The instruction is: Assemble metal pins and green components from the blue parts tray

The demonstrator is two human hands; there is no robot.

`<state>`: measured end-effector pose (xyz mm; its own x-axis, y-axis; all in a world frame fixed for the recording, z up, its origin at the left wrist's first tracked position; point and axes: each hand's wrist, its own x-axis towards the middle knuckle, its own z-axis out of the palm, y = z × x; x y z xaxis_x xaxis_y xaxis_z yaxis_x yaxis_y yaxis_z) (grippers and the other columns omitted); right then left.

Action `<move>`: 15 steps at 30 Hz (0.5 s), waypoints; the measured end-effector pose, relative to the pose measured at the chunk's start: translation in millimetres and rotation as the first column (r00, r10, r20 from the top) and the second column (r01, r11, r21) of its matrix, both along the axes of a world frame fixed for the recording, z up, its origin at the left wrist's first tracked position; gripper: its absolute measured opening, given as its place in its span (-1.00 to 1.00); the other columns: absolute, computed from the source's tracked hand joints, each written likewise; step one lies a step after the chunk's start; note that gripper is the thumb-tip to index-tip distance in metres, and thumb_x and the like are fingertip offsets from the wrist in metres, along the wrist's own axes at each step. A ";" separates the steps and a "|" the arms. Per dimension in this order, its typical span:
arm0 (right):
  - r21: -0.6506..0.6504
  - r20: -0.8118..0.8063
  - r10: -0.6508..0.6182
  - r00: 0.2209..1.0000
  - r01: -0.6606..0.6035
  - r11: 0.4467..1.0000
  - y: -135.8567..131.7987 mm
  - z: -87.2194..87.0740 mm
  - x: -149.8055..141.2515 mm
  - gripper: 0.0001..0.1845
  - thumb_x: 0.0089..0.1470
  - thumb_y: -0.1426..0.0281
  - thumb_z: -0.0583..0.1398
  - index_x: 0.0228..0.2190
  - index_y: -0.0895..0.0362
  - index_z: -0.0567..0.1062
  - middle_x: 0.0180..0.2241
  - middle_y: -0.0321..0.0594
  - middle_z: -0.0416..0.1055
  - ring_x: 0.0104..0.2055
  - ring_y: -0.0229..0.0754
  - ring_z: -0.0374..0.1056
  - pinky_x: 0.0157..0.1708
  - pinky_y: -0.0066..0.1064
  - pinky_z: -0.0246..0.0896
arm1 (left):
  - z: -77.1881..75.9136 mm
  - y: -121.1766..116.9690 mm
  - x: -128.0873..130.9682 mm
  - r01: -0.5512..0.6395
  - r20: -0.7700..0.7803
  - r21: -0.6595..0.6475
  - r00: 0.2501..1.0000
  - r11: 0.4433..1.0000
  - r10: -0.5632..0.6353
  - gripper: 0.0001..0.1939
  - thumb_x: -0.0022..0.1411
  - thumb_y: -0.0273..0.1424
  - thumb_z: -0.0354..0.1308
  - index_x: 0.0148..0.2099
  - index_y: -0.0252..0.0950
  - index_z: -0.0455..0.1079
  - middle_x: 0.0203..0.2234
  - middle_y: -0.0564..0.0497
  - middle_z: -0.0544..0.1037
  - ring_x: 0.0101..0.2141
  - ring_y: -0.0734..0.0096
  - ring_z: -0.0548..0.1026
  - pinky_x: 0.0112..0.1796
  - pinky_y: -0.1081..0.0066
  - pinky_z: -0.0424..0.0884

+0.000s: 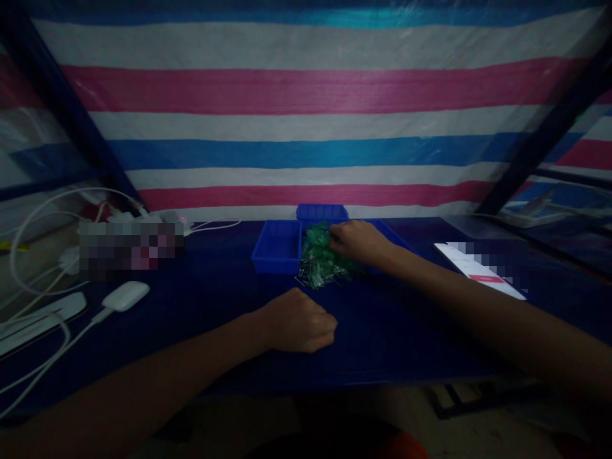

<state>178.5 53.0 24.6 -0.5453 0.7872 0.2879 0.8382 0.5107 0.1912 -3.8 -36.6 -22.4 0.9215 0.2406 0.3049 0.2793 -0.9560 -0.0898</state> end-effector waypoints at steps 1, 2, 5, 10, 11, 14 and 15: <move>0.014 -0.016 -0.013 1.000 0.013 1.000 -0.1 3.2 0.2 -0.76 0.01 0.36 0.01 -0.40 0.17 0.44 -0.50 -0.09 0.41 -0.50 -0.16 0.29 -0.52 -0.33 0.02 | 0.9 0.6 0.1 -0.011 -0.003 -0.008 1.000 1.000 0.011 -0.73 0.17 -0.44 -0.08 -0.57 -0.31 0.19 -0.69 0.11 0.38 -0.65 0.56 0.33 -0.63 0.48 0.06; 0.030 -0.046 -0.025 0.999 0.026 0.999 -0.7 7.6 1.1 -0.76 0.01 0.37 0.01 -0.40 0.17 0.45 -0.51 -0.09 0.41 -0.50 -0.16 0.29 -0.51 -0.33 0.02 | 1.8 0.9 0.3 -0.023 -0.005 -0.015 1.000 1.000 0.023 -0.73 0.18 -0.44 -0.09 -0.56 -0.31 0.20 -0.69 0.11 0.38 -0.64 0.56 0.33 -0.63 0.48 0.05; 0.089 -0.222 -0.007 0.975 0.028 0.996 -5.6 24.3 7.2 -0.75 0.00 0.38 0.02 -0.35 0.18 0.45 -0.47 -0.11 0.43 -0.46 -0.17 0.30 -0.46 -0.35 0.06 | 3.8 1.6 1.2 -0.088 0.001 -0.055 0.996 0.995 0.089 -0.70 0.21 -0.41 -0.11 -0.56 -0.32 0.20 -0.69 0.10 0.35 -0.65 0.57 0.30 -0.62 0.48 0.04; 0.052 -0.554 0.137 0.821 -0.131 0.990 -25.8 30.8 18.5 -0.79 -0.01 0.37 0.06 -0.37 0.18 0.44 -0.46 -0.22 0.42 -0.46 -0.26 0.28 -0.44 -0.42 0.12 | 6.5 5.0 2.2 -0.253 0.053 -0.233 0.961 0.939 0.272 -0.64 0.23 -0.32 -0.09 -0.59 -0.32 0.18 -0.73 0.13 0.26 -0.67 0.59 0.24 -0.59 0.49 0.05; 0.013 -0.605 0.131 0.785 -0.154 0.988 -30.5 26.1 19.8 -0.81 -0.01 0.37 0.07 -0.39 0.18 0.44 -0.49 -0.24 0.40 -0.48 -0.27 0.26 -0.46 -0.43 0.12 | 6.7 6.2 2.5 -0.293 0.064 -0.270 0.945 0.917 0.320 -0.63 0.23 -0.30 -0.09 -0.59 -0.32 0.18 -0.73 0.13 0.25 -0.66 0.59 0.23 -0.58 0.49 0.04; -0.129 -0.740 0.075 0.669 -0.250 0.960 -42.3 6.7 22.1 -0.81 0.00 0.34 0.07 -0.40 0.18 0.41 -0.53 -0.28 0.35 -0.52 -0.32 0.22 -0.52 -0.46 0.09 | 6.8 10.2 3.5 -0.368 0.086 -0.400 0.897 0.839 0.434 -0.62 0.24 -0.26 -0.11 -0.57 -0.33 0.19 -0.72 0.14 0.24 -0.66 0.60 0.22 -0.59 0.50 0.02; -0.172 -0.765 0.053 0.642 -0.283 0.944 -45.3 0.9 22.5 -0.81 0.00 0.34 0.07 -0.40 0.19 0.41 -0.54 -0.29 0.33 -0.53 -0.33 0.20 -0.54 -0.47 0.08 | 7.5 11.2 3.7 -0.366 0.086 -0.444 0.891 0.818 0.445 -0.62 0.25 -0.25 -0.11 -0.56 -0.33 0.19 -0.72 0.14 0.25 -0.66 0.60 0.22 -0.59 0.51 0.02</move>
